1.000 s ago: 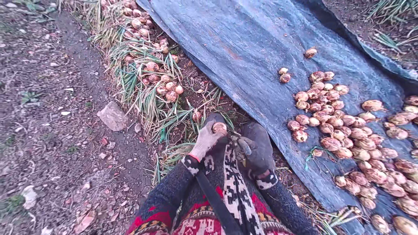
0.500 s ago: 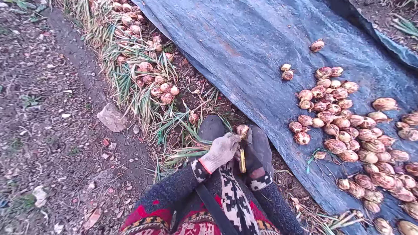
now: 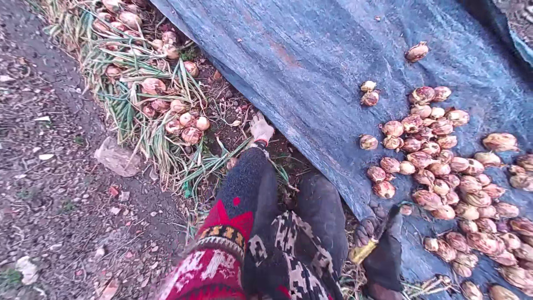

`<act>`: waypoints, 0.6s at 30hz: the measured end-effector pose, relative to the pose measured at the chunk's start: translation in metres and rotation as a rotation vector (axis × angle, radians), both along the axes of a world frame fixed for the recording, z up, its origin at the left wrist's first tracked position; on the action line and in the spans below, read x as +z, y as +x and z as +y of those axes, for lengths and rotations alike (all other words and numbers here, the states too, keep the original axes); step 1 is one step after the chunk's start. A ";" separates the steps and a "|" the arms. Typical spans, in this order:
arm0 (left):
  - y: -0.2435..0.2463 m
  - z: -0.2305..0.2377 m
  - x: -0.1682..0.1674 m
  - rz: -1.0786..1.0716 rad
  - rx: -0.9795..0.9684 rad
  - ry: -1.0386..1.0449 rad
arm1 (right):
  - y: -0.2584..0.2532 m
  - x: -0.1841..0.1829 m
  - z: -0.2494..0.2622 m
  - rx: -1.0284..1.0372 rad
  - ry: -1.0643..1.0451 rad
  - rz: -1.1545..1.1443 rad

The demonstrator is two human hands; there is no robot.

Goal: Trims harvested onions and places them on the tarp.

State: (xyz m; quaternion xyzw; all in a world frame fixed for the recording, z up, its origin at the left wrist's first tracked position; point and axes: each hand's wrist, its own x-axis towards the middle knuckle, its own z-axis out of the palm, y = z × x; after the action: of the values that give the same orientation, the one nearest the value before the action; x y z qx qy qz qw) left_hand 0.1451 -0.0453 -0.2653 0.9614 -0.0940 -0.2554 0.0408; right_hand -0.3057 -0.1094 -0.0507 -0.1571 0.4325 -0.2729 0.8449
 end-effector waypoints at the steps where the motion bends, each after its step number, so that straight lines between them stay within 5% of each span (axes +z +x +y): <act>1: 0.005 -0.005 -0.004 0.015 0.004 -0.009 | 0.002 -0.006 0.008 0.000 0.018 0.012; 7: 0.015 0.062 0.020 0.385 -0.205 -0.200 | 0.033 -0.026 0.012 0.136 0.012 0.218; 11: -0.008 0.170 0.088 0.393 -0.246 -0.227 | 0.066 -0.029 -0.004 0.250 -0.066 0.298; 14: -0.035 0.278 0.133 0.424 -0.271 0.118 | 0.085 -0.030 0.004 0.345 -0.103 0.309; 18: -0.086 0.382 0.145 0.658 -0.241 0.681 | 0.095 -0.030 0.024 0.511 -0.151 0.375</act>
State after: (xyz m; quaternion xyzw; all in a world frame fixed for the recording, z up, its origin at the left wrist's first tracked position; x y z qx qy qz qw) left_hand 0.0590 0.3372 -0.1201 0.7707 -0.0976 -0.5648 -0.2784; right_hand -0.2111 -0.0850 -0.0806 -0.3703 0.5056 -0.0494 0.7777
